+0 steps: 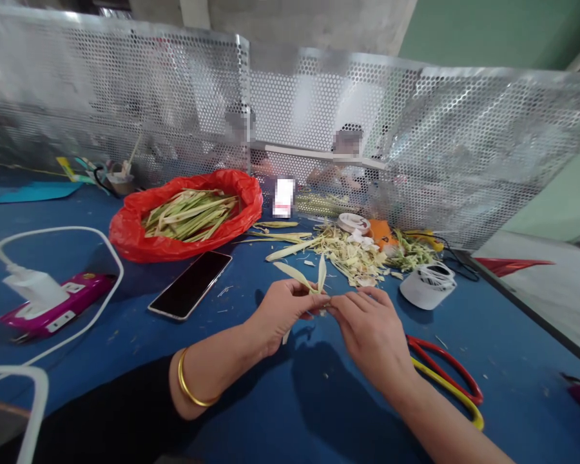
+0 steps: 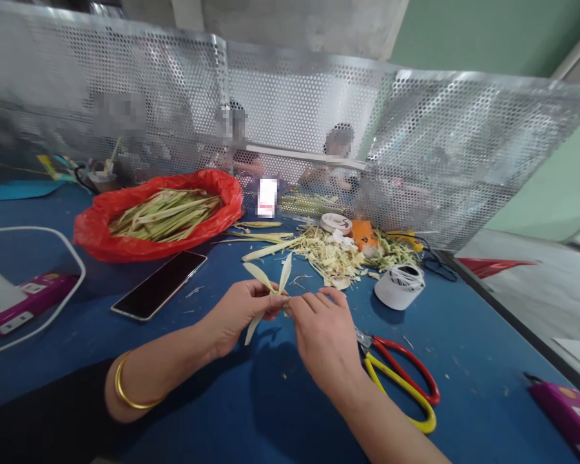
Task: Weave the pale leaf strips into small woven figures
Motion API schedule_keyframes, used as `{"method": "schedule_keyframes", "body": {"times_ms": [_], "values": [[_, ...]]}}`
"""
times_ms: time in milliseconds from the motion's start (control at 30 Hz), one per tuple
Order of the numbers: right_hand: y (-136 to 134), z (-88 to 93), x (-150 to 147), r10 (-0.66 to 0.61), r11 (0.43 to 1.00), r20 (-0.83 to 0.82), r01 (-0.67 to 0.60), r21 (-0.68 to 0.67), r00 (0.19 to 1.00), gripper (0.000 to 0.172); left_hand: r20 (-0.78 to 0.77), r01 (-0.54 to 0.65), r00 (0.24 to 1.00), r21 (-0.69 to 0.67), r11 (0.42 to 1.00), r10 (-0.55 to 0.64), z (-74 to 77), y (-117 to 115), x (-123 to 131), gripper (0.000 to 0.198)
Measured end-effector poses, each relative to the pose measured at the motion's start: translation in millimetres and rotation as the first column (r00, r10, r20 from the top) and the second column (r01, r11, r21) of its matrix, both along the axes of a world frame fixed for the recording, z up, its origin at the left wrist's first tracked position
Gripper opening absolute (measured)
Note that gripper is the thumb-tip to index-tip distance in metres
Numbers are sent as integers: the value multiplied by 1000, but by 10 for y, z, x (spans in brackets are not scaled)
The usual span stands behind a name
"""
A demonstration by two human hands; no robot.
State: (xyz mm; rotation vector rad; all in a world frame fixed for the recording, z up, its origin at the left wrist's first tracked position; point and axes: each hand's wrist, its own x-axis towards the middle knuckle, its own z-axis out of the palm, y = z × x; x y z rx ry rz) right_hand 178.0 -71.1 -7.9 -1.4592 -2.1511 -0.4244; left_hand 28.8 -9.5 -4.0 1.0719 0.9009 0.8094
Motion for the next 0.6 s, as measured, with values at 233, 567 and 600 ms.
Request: {"method": "schedule_keyframes", "body": {"times_ms": [233, 567, 600], "values": [[-46, 112, 49, 53, 999, -73, -53, -5, 996, 23, 40, -23, 999, -24, 999, 24, 62, 3, -9, 26], [-33, 109, 81, 46, 999, -125, -47, -1, 991, 22, 25, -31, 999, -82, 996, 33, 50, 71, -37, 17], [-29, 107, 89, 39, 999, -122, -40, -7, 992, 22, 33, -18, 999, -93, 996, 21, 43, 81, -43, 17]]}}
